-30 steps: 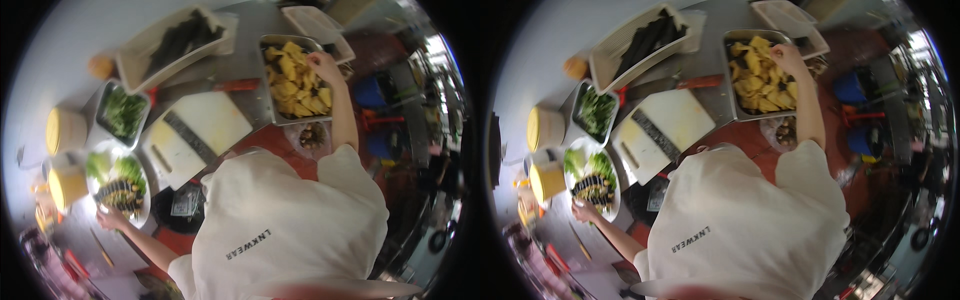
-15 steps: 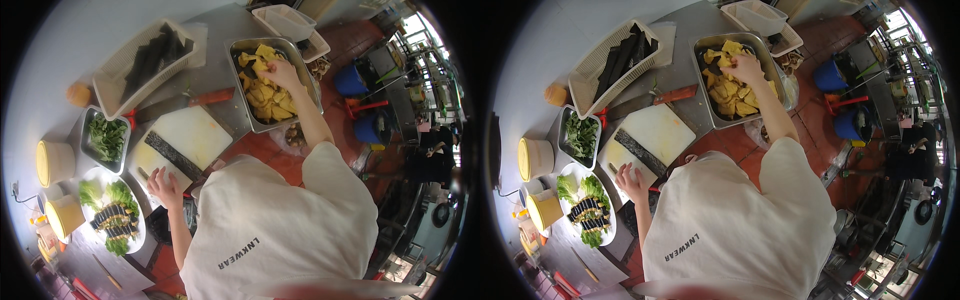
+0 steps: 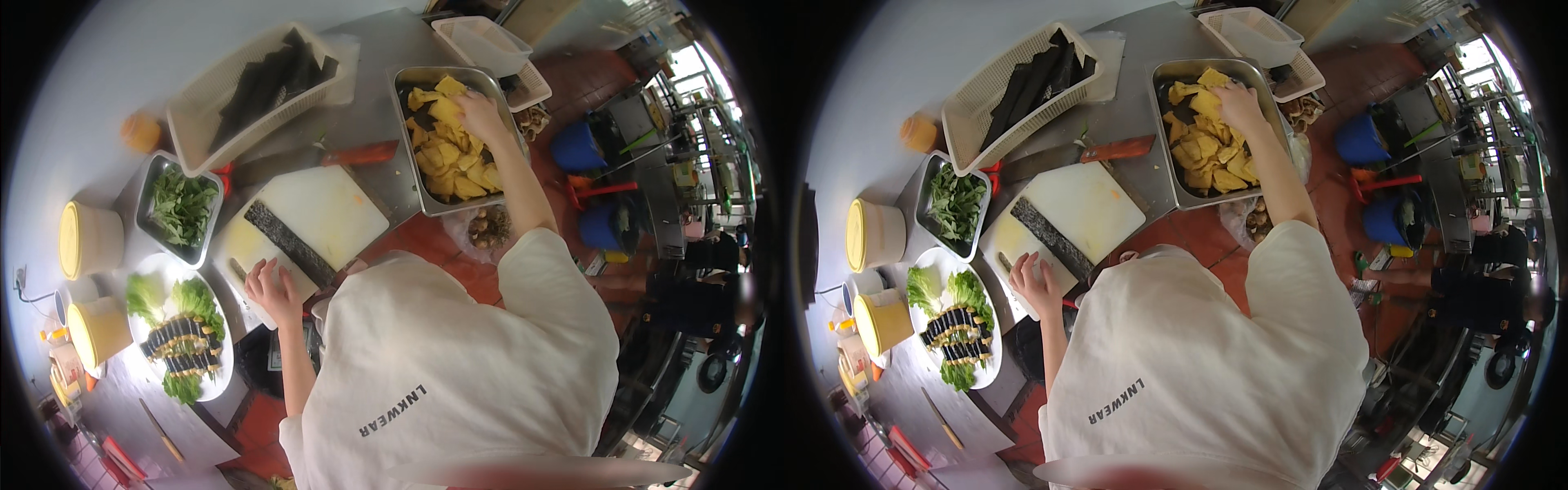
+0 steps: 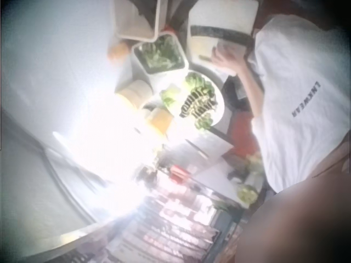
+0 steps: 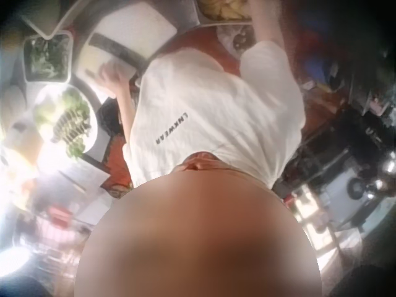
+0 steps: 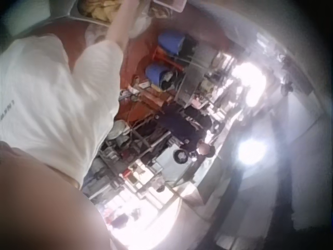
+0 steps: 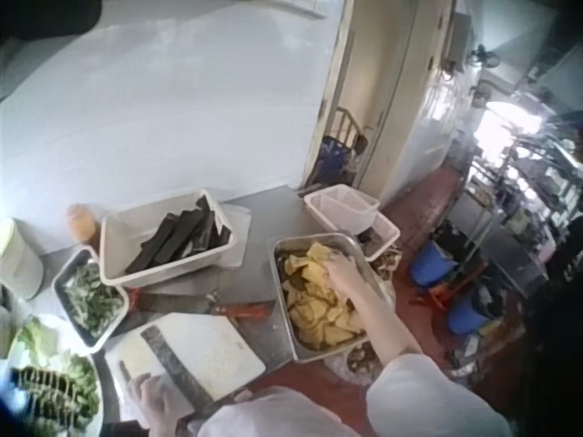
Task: The person assembles sushi rolls by placing a sheet of nori on a cutting board, adding a slice of egg omelet and a green vegetable, then rolling the nori around the fillings. The finished rolls are placed on a plate with lettuce.
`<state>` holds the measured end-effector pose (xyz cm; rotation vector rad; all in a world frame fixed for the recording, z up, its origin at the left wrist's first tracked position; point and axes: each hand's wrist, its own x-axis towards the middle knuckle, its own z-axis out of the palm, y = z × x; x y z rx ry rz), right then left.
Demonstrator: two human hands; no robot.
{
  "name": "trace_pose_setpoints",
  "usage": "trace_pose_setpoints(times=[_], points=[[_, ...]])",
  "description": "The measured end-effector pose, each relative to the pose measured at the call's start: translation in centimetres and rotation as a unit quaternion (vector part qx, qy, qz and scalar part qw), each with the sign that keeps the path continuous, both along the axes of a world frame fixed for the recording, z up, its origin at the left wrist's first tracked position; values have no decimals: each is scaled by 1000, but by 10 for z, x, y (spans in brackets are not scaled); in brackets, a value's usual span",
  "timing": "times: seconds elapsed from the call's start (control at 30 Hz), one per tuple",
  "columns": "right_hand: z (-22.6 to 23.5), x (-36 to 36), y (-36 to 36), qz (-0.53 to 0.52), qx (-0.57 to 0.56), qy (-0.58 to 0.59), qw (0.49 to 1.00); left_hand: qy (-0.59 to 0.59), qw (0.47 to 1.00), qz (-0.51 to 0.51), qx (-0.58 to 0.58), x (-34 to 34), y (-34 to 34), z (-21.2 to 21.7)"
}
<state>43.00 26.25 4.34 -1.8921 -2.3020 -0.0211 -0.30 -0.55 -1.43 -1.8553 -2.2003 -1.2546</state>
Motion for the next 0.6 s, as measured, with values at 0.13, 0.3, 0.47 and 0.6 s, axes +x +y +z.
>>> trace_pose_setpoints(times=[0.13,0.3,0.47,0.6], points=[[19,-12,6,-36,-81,-73,993,-3,1000,7,3,-1,-1,-2],[-2,-7,33,86,-19,-2,996,-15,1000,14,-3,1,-1,-1],[10,-8,40,125,-114,138,976,-27,999,23,-3,1,-1,0],[44,0,15,116,-166,188,961,-31,999,23,-1,1,-1,-2]])
